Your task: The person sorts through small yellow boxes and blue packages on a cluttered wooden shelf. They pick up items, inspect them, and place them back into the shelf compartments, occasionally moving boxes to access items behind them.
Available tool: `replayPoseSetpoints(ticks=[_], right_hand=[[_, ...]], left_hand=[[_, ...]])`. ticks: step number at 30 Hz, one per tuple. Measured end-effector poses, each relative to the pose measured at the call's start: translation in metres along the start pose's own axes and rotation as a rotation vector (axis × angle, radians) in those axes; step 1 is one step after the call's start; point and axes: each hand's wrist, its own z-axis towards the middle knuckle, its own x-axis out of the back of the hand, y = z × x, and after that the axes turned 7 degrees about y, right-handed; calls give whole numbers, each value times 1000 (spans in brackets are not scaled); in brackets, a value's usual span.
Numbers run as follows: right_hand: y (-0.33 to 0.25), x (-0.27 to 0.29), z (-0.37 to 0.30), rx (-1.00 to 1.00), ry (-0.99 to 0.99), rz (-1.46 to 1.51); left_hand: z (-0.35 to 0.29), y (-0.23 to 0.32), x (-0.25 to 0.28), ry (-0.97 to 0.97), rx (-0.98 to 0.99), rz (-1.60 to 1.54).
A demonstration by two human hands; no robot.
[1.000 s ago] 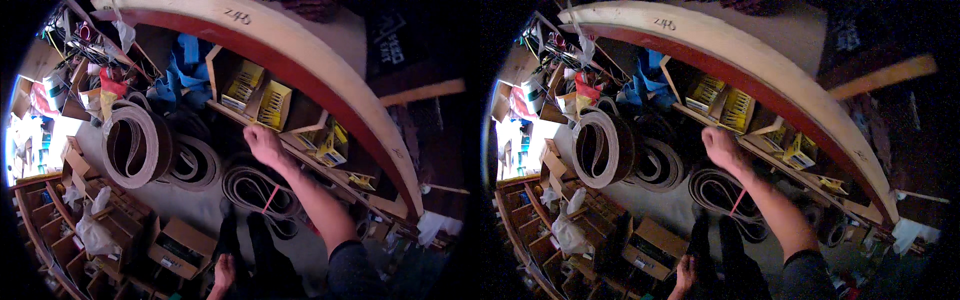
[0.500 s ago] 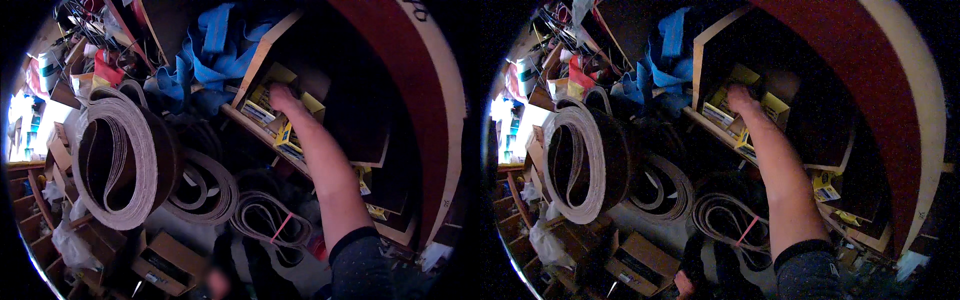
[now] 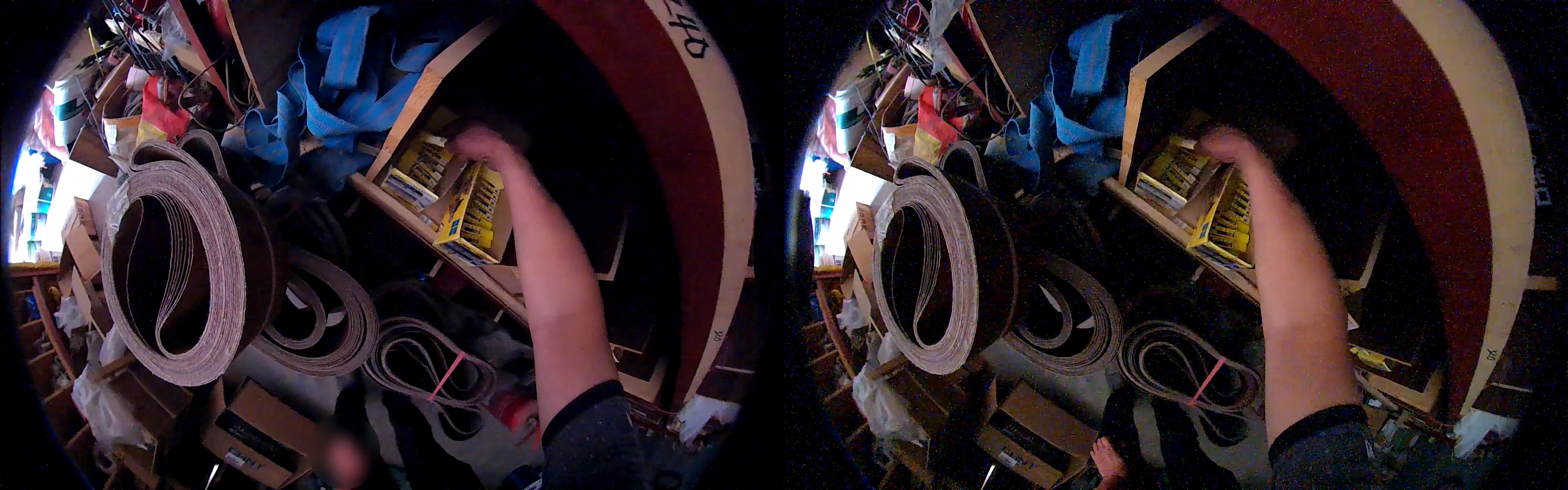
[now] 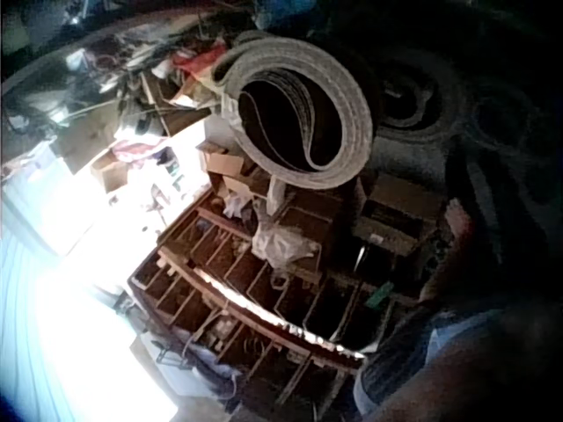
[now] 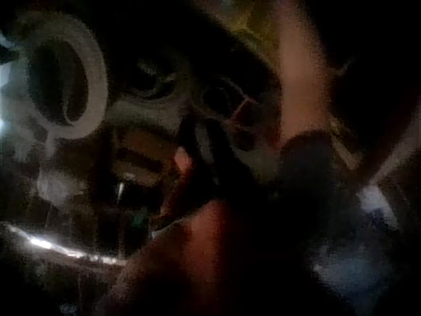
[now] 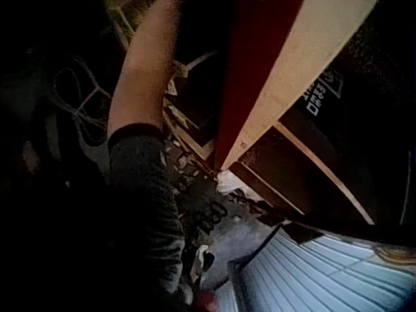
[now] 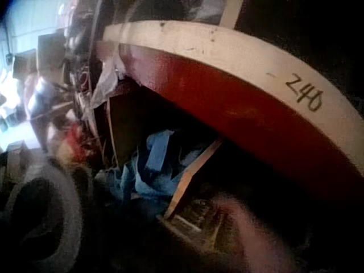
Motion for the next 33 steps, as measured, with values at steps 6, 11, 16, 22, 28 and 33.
replayPoseSetpoints(ticks=[6, 11, 16, 22, 28, 33], right_hand=[[26, 17, 2, 12, 135, 108], [0, 1, -39, -37, 233, 653], [-24, -12, -74, 28, 132, 1257], [-27, -14, -95, 210, 25, 1333], [-29, -11, -121, 256, -17, 1435], [-32, -15, -138, 353, -114, 1571]], left_hand=[[-3, -1, -24, 137, -101, 7], [-5, 13, 10, 85, -34, -80], [-7, 3, -3, 172, -84, -35], [-5, -4, -18, 141, -51, -24], [-11, 13, 15, 114, -46, -46], [-13, 5, 6, 178, -64, -45]])
